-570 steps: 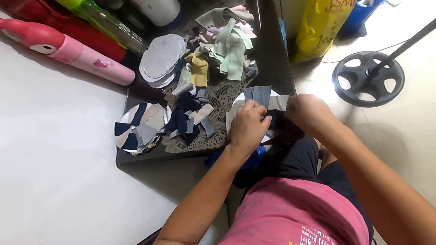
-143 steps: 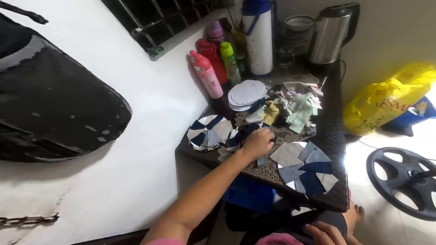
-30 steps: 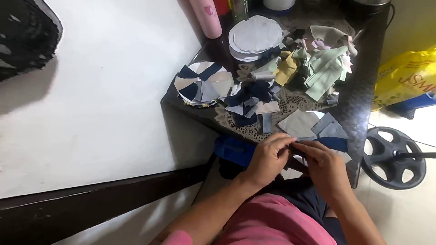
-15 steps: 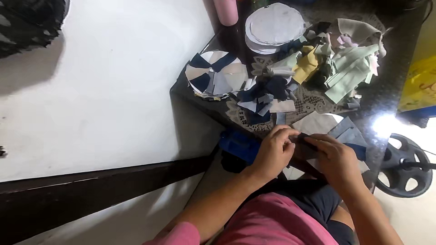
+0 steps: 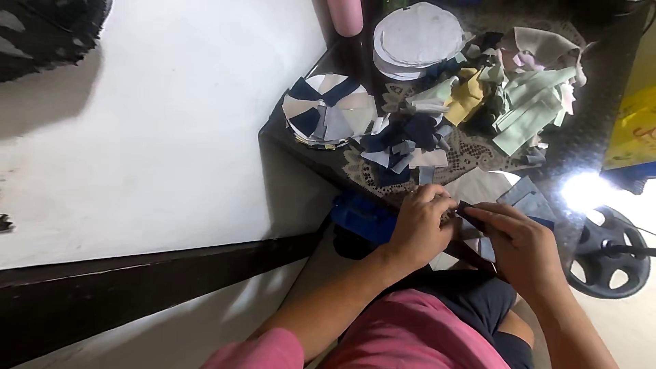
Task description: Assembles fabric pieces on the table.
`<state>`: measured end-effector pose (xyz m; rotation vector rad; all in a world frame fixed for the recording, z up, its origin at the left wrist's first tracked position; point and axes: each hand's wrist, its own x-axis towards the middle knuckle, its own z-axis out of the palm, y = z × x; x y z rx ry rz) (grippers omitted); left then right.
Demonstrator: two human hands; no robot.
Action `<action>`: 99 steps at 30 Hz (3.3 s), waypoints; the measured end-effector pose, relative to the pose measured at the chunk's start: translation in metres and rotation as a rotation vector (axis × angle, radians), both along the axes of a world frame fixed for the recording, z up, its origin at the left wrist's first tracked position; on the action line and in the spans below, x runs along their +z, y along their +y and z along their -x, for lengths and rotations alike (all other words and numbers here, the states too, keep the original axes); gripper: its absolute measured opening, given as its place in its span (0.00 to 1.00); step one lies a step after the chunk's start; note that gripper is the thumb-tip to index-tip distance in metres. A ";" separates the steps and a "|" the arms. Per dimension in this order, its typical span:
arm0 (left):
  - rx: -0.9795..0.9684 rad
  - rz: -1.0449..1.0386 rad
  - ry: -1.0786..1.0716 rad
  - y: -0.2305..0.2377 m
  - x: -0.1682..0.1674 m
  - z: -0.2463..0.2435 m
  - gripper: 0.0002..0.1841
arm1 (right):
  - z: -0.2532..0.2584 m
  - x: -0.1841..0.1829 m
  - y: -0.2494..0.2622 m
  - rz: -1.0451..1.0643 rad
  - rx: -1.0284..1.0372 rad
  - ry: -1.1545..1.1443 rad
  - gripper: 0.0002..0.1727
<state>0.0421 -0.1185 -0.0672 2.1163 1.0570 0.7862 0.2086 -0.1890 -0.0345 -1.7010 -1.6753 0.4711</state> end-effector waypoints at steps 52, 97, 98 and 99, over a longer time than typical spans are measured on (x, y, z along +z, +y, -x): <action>0.115 -0.089 0.184 -0.003 -0.004 -0.018 0.08 | 0.001 -0.027 0.014 -0.098 0.038 -0.391 0.20; 0.054 -0.010 0.135 0.009 0.007 -0.001 0.13 | -0.039 -0.019 -0.032 -0.157 -0.273 -0.197 0.19; 0.066 -0.025 0.112 0.010 0.009 0.000 0.13 | -0.043 -0.018 -0.037 -0.179 -0.297 -0.170 0.18; 0.076 -0.063 0.090 0.011 0.010 0.000 0.13 | -0.047 -0.018 -0.042 -0.195 -0.324 -0.155 0.18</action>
